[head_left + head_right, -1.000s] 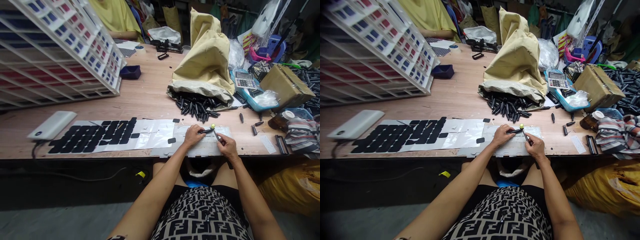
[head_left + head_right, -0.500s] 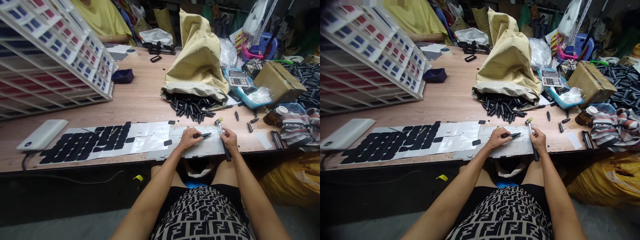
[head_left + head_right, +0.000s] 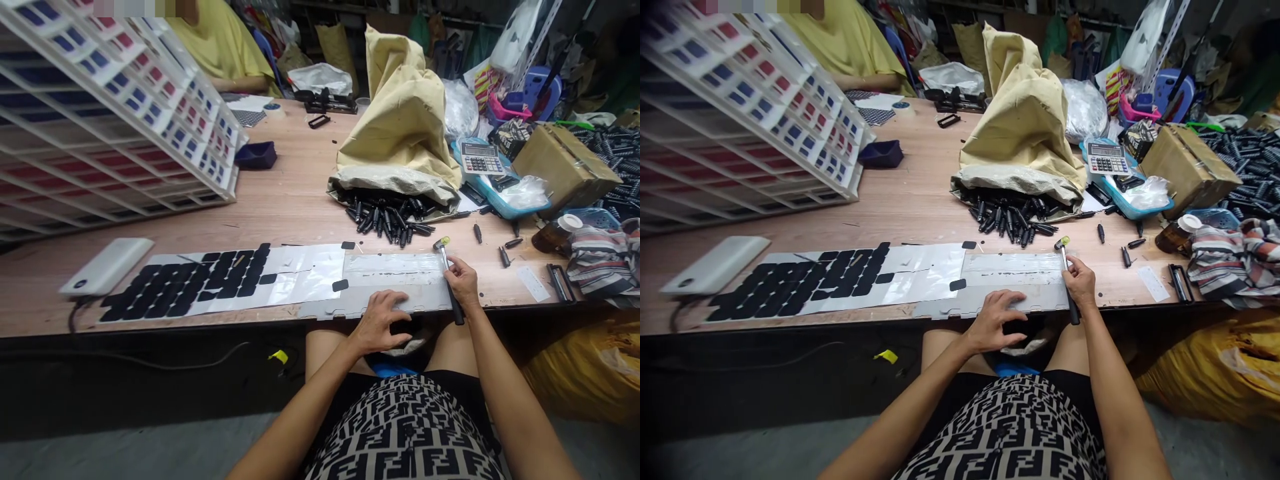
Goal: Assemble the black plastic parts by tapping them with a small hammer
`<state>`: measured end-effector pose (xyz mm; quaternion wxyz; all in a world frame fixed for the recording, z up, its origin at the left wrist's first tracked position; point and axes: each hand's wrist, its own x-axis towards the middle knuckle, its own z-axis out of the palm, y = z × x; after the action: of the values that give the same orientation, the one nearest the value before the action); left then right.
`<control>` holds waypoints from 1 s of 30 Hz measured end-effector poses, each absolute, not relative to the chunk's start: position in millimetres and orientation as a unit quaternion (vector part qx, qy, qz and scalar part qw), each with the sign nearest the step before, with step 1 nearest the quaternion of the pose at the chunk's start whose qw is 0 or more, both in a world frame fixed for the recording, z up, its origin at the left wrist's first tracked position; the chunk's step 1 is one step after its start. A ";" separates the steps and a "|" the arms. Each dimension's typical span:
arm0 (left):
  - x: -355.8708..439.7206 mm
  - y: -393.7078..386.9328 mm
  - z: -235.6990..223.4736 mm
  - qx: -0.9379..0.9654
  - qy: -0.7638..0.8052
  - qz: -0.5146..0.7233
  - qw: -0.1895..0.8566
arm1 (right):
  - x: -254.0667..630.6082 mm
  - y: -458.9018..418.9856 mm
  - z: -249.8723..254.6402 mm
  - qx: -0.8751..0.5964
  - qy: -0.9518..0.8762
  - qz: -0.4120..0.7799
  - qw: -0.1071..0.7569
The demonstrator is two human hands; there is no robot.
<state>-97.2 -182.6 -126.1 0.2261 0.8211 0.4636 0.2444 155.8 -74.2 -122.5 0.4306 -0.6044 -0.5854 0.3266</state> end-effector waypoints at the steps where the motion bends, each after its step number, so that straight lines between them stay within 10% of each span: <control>1: -99.5 -173.2 -124.0 0.809 0.472 0.266 0.230 | 155.8 -74.0 -123.1 -0.605 -0.586 0.325 0.430; 8: -145.1 -44.8 -114.7 0.500 0.726 0.433 0.187 | 155.5 -74.7 -123.2 -0.601 -0.580 0.338 0.434; 14: -174.3 19.9 -122.4 0.415 0.820 0.342 0.196 | 155.5 -74.8 -123.5 -0.602 -0.577 0.337 0.437; 30: -166.9 -57.1 -121.6 0.415 0.793 0.393 0.210 | 155.6 -75.3 -125.3 -0.602 -0.594 0.319 0.428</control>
<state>-166.9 -57.1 -121.6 0.2099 0.4146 0.7932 0.3935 155.6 -75.3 -125.3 0.4276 -0.6021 -0.5941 0.3189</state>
